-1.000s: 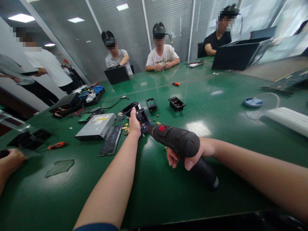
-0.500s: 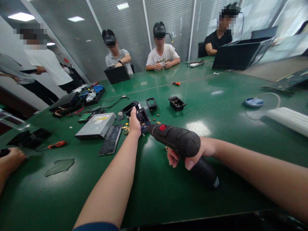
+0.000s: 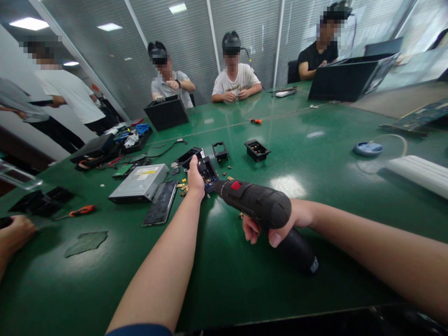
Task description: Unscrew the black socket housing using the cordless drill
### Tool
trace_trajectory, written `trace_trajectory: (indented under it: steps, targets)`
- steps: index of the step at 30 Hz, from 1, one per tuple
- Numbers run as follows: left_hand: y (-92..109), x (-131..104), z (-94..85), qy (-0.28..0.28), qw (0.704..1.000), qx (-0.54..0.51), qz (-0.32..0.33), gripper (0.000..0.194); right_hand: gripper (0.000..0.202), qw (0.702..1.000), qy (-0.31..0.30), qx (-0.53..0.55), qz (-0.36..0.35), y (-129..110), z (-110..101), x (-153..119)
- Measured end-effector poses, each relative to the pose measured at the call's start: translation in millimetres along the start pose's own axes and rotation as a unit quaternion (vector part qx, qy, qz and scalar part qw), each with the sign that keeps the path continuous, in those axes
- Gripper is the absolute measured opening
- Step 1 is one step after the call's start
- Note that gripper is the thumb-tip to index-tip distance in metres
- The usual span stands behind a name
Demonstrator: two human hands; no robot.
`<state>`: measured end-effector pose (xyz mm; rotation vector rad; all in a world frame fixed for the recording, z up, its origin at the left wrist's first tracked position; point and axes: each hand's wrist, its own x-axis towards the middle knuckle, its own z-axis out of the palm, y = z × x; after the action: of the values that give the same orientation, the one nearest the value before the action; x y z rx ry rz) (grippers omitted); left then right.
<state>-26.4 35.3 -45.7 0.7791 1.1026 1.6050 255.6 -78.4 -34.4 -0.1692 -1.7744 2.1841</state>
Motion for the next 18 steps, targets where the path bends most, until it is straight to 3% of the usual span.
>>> trace_trajectory:
  steps: [18]
  targets:
    - [4.6, -6.8, 5.5, 0.004, 1.0, 0.002, -0.004, 0.064, 0.05, 1.0, -0.014, 0.004, 0.003, 10.2, -7.6, 3.4]
